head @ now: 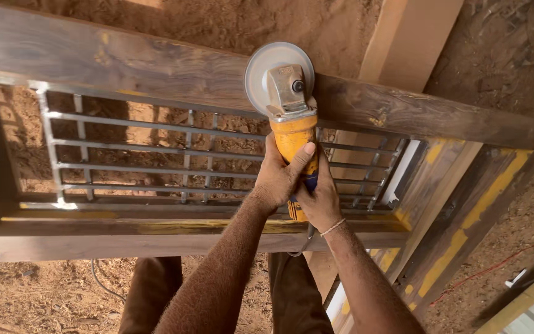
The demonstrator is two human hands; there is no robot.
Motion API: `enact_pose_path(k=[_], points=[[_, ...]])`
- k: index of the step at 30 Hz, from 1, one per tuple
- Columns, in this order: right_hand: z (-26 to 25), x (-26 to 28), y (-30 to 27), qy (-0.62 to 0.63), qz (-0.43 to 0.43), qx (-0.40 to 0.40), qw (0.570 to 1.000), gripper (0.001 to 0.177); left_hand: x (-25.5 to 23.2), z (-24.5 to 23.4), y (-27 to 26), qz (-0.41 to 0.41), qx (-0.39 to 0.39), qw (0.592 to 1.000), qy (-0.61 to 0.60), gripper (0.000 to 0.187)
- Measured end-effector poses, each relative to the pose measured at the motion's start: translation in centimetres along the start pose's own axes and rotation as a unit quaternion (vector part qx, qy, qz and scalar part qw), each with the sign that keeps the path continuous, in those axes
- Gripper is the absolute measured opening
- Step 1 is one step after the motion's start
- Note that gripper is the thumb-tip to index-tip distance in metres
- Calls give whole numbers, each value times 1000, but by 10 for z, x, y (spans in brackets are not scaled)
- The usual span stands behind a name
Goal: The person sands the wooden frame of a door or window using a handheld power sander, moving the tool along the interior and exterior edges and across the face of the wood.
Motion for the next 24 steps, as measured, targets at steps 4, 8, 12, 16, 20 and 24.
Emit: enact_pose_path(k=[4,8,12,16,20,24], points=[[-74,-50,-6,23,-28,-26,999,80,17,89,18,16,31,999,-8,91],[-140,-101,-12,11,-22,-49,998,77,40,171,33,-7,57,998,28,92],[-193,-167,-20,38,55,-71,995,66,74,241,46,-91,94,986,101,90],[-240,-210,-27,104,13,-110,988,63,96,312,59,-84,130,984,85,93],[-280,-251,-40,178,40,-160,970,72,114,374,77,-47,134,970,195,104],[-277,-264,-39,335,31,-176,925,83,122,393,78,-73,119,946,292,109]])
Point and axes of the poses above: each hand's wrist, its own y-axis towards the middle knuckle, its own z-axis out of the palm, x = y × z, the point moved 8 cm from there along y, towards the middle knuckle, and after that the axes turned 8 degrees about -y, right-handed, at the moved point
